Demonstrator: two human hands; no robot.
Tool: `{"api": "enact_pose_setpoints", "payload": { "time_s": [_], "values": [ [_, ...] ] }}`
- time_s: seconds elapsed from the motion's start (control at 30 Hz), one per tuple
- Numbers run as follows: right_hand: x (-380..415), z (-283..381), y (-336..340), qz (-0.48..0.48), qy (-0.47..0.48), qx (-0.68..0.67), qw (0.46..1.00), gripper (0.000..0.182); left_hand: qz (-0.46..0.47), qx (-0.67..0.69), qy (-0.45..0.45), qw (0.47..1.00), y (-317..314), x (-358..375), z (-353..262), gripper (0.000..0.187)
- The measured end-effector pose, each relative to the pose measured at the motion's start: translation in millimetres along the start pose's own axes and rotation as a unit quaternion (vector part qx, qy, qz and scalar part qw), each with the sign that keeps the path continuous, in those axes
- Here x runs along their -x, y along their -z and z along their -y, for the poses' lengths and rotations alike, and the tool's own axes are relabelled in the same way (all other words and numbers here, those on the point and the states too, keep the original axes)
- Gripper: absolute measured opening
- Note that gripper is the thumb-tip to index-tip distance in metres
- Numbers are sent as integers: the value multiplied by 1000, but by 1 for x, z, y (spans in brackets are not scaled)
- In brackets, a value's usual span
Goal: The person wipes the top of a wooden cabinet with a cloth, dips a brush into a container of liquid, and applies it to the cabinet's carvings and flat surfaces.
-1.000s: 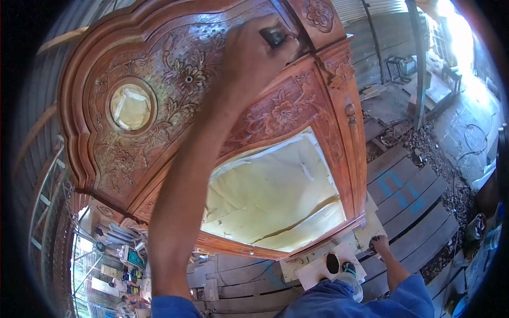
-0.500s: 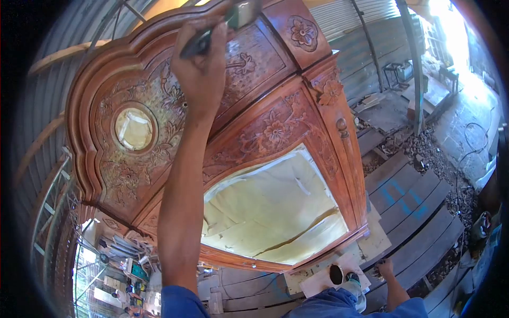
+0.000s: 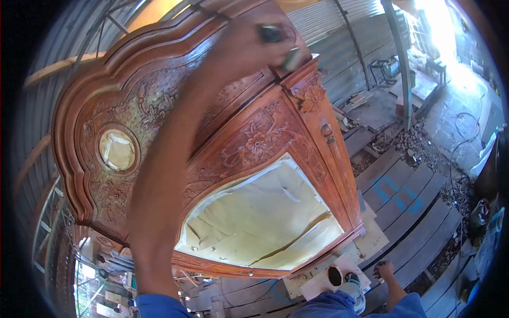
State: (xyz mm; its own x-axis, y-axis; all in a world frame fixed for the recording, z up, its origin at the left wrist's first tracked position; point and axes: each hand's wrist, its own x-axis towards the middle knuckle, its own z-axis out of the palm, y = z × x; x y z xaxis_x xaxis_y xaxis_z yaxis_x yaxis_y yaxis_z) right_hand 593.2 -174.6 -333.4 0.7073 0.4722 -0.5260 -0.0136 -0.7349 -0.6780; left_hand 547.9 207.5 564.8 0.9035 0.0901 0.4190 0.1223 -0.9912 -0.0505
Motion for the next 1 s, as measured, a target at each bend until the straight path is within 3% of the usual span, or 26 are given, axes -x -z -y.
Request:
{"api": "enact_pose_setpoints", "payload": {
  "time_s": [0.03, 0.07, 0.13, 0.17, 0.2, 0.27, 0.33, 0.37, 0.43, 0.5, 0.57, 0.63, 0.7, 0.77, 0.8, 0.83, 0.87, 0.9, 0.93, 1.0],
  "values": [
    [1, -6, -10, 0, 30, -68, 997, 12, 89, -37, 3, 995, 14, 13, -2, 13],
    [-5, -19, -21, 2, 27, -79, 996, 12, 96, -42, -6, 994, 22, 21, -9, 13],
    [-26, -64, -38, 0, 20, -99, 995, 11, -35, 18, 14, 999, 35, 35, -20, 15],
    [-28, -73, -43, 1, 18, -103, 995, 10, -33, 15, 14, 999, 30, 31, -18, 15],
    [-11, -42, -21, -1, -20, -16, 1000, 30, 10, -32, -4, 999, 19, 25, -13, 15],
    [-5, -9, -8, 0, -25, -30, 999, 30, 53, -85, -18, 995, 17, 18, -15, 16],
    [-11, 12, -13, 3, -35, -51, 998, 31, -145, -177, -147, 962, 23, 6, -28, 14],
    [-20, 8, -25, -29, -20, -59, 998, 27, -138, -177, -150, 963, 20, 4, -29, 14],
    [-11, 11, -29, -60, -6, -64, 996, 23, -202, -301, -253, 897, 12, 10, -24, 13],
    [23, 65, -4, -68, 5, 23, 997, 28, -159, -295, -236, 912, -27, 23, -29, 12],
    [20, 65, -15, -62, 18, -23, 998, 34, -59, -108, -93, 988, -49, 36, -57, 12],
    [11, 38, -25, 12, 23, 18, 1000, 33, -65, -135, -124, 981, -35, 8, -47, 13],
    [9, 20, -33, 4, 9, 35, 999, 39, -67, -157, -154, 973, -17, -14, -43, 14],
    [12, 14, -32, 16, -3, 9, 1000, 46, -166, -275, -255, 912, 3, -28, -49, 29],
    [11, -3, -41, 18, -4, 10, 1000, 46, -166, -304, -247, 905, -3, -30, -49, 15],
    [4, -27, -56, -24, 14, 30, 999, 34, -167, -306, -245, 905, -23, -23, -48, 15],
    [-4, -38, -66, -67, 34, 48, 996, 22, -88, -281, -191, 936, -50, -10, -48, 18],
    [-1, -36, -64, -68, 40, 48, 996, 22, -9, -252, -133, 958, -69, -2, -51, 23],
    [4, -32, -60, -67, 27, 39, 997, 20, -12, -257, -134, 957, -78, -2, -57, 23],
    [7, -29, -57, -60, 7, 61, 996, 22, -32, -287, -218, 932, -90, -1, -61, 34]
  ]
}}
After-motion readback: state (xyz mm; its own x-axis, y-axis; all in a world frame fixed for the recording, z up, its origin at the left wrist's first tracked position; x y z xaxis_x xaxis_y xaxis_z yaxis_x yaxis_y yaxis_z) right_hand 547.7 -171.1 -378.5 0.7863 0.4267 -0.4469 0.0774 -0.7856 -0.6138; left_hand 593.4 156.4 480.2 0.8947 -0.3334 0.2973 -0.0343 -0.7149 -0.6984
